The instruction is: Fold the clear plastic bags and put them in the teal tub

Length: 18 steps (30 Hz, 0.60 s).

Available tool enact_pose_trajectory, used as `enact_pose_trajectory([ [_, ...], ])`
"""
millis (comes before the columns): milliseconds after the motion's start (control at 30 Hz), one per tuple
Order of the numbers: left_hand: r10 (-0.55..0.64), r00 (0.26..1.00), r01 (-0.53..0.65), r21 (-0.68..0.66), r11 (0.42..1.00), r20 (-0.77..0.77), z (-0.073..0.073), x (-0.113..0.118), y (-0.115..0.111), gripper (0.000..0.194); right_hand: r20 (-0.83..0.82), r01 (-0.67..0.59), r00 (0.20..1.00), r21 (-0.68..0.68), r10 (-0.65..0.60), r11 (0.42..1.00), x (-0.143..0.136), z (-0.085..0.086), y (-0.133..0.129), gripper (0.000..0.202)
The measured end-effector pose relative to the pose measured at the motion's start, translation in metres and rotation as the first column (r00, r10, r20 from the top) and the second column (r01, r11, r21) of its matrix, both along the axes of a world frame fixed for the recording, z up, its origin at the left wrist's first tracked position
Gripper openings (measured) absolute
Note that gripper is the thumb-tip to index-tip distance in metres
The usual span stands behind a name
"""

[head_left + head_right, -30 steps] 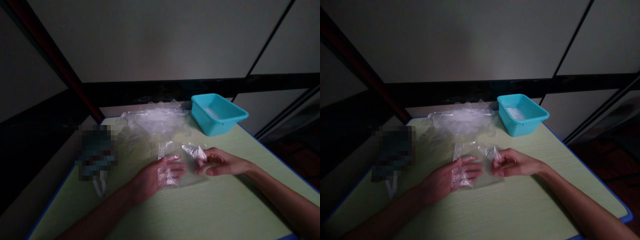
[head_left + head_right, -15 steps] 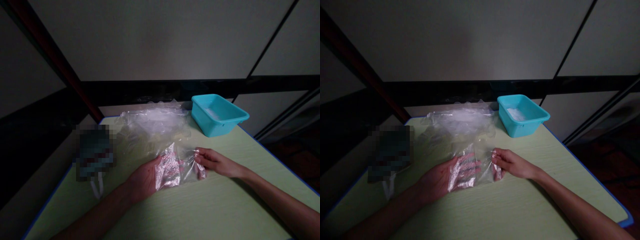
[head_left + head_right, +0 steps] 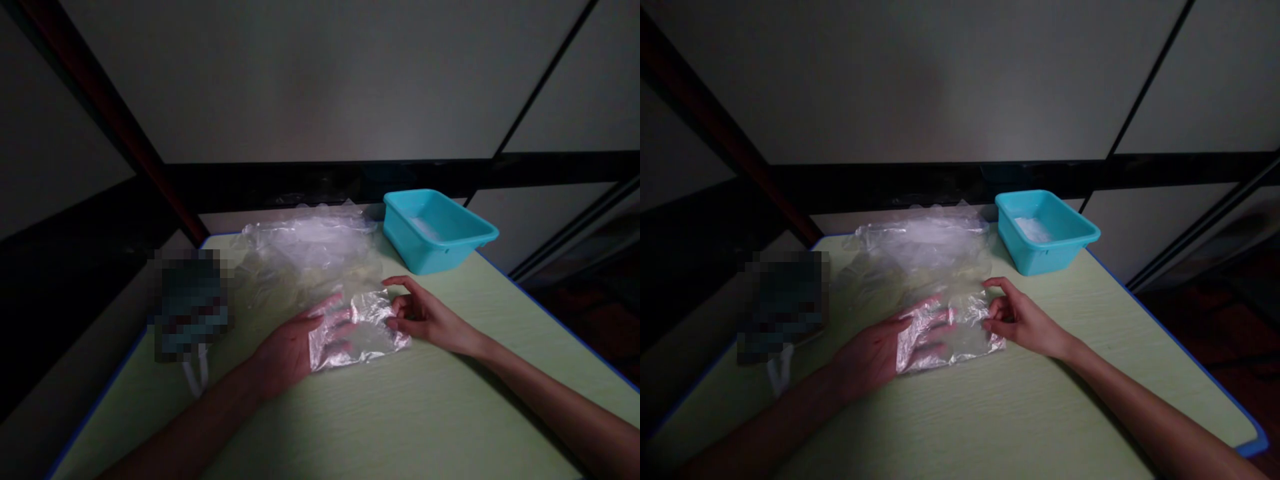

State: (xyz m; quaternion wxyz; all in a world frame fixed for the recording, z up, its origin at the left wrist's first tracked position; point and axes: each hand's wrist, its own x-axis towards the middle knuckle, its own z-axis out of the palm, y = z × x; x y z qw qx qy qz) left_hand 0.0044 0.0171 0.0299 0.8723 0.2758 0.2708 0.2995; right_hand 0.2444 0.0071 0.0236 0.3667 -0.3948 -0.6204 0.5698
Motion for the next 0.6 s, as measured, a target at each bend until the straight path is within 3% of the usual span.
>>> enact_pose_trajectory([
  [100,0.035,0.999,-0.034,0.085,0.996,-0.013,-0.003,-0.001,0.003,0.055,0.02,0.016,1.0,0.003,-0.016,1.0,0.0,0.001,0.0,0.06],
  [200,0.145,0.988,-0.135,0.183,0.974,-0.045,-0.004,0.0,0.003,0.067,0.065,0.021,0.998,0.011,-0.022,1.0,0.0,0.0,-0.001,0.06],
  [333,0.312,0.943,-0.244,0.395,0.886,-0.117,-0.007,0.002,0.001,0.076,0.139,0.014,0.99,0.052,-0.022,0.999,0.0,0.0,-0.001,0.056],
  [400,0.427,0.883,-0.259,0.558,0.789,-0.194,-0.01,0.0,-0.001,0.076,0.227,0.03,0.972,0.139,-0.061,0.99,0.001,0.002,-0.002,0.049],
  [467,0.562,0.784,-0.217,0.731,0.647,-0.265,-0.01,-0.002,-0.003,0.071,0.353,0.052,0.923,0.279,-0.153,0.959,0.001,0.007,-0.004,0.04],
  [533,0.667,0.68,-0.101,0.862,0.497,-0.305,-0.009,-0.003,-0.008,0.066,0.465,0.023,0.851,0.431,-0.244,0.902,0.0,0.014,-0.008,0.029],
  [600,0.711,0.622,0.049,0.923,0.382,-0.327,-0.007,-0.002,-0.015,0.061,0.554,-0.09,0.79,0.529,-0.263,0.844,-0.003,0.019,-0.014,0.025],
])
